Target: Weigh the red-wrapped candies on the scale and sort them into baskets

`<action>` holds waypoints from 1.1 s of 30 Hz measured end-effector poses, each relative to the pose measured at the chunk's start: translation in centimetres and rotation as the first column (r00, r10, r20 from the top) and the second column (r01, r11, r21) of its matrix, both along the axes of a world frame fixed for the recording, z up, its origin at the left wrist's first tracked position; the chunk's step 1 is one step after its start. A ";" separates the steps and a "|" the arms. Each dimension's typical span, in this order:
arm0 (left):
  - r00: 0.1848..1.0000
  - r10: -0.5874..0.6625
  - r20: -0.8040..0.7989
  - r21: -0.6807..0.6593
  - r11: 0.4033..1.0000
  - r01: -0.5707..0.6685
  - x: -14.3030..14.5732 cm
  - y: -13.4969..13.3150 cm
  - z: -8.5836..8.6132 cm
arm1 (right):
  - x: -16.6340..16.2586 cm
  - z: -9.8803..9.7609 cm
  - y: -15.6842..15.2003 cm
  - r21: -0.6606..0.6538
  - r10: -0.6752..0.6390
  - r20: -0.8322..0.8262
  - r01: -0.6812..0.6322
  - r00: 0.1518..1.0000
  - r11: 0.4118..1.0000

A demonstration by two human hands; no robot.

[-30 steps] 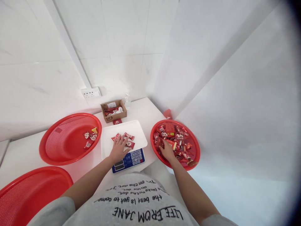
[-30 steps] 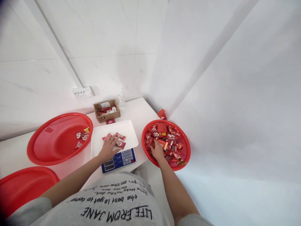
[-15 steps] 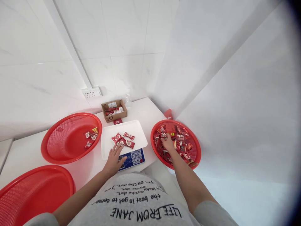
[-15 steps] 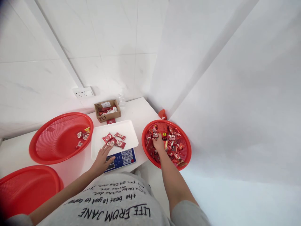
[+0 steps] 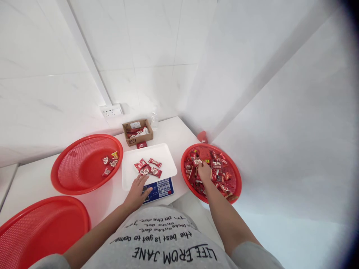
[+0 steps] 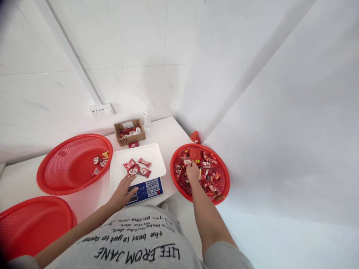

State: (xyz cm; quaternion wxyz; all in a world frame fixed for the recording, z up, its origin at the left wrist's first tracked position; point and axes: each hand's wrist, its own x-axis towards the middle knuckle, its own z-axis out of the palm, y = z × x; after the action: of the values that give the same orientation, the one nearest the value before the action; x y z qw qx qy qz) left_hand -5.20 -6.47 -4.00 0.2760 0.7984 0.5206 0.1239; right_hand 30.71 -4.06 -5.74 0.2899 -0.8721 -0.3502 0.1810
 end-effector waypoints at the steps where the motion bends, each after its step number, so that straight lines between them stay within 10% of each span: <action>1: 1.000 0.001 0.001 -0.003 1.000 -0.001 0.0 0.0 0.0 | 0.0 0.2 -0.4 0.022 -0.028 0.009 0.028 1.000 0.999; 9: 1.000 0.008 -0.021 -0.011 1.000 -0.008 -0.4 -0.4 -0.5 | -3.5 2.7 -1.7 0.244 0.036 -0.262 0.031 0.964 0.969; 20: 0.995 -0.019 -0.094 0.031 0.999 0.022 0.2 -1.2 -0.9 | -14.8 3.7 2.6 0.200 0.426 -0.667 -0.405 0.610 0.892; 26: 0.992 0.008 -0.129 0.070 0.998 0.002 -0.7 -0.8 -1.0 | -12.3 2.0 0.6 0.244 0.530 -0.105 -0.495 0.842 0.834; 33: 0.967 0.081 -0.240 0.134 0.990 -0.050 2.5 3.2 0.5 | -7.3 -1.9 -5.3 0.014 0.471 0.307 -0.498 0.827 0.867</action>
State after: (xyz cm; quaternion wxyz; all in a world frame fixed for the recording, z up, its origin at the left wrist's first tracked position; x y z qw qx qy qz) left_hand -2.66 -3.30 -3.50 0.1539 0.8059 0.5679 0.0665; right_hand 23.45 -9.32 -7.67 0.2195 -0.7570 -0.6072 0.1005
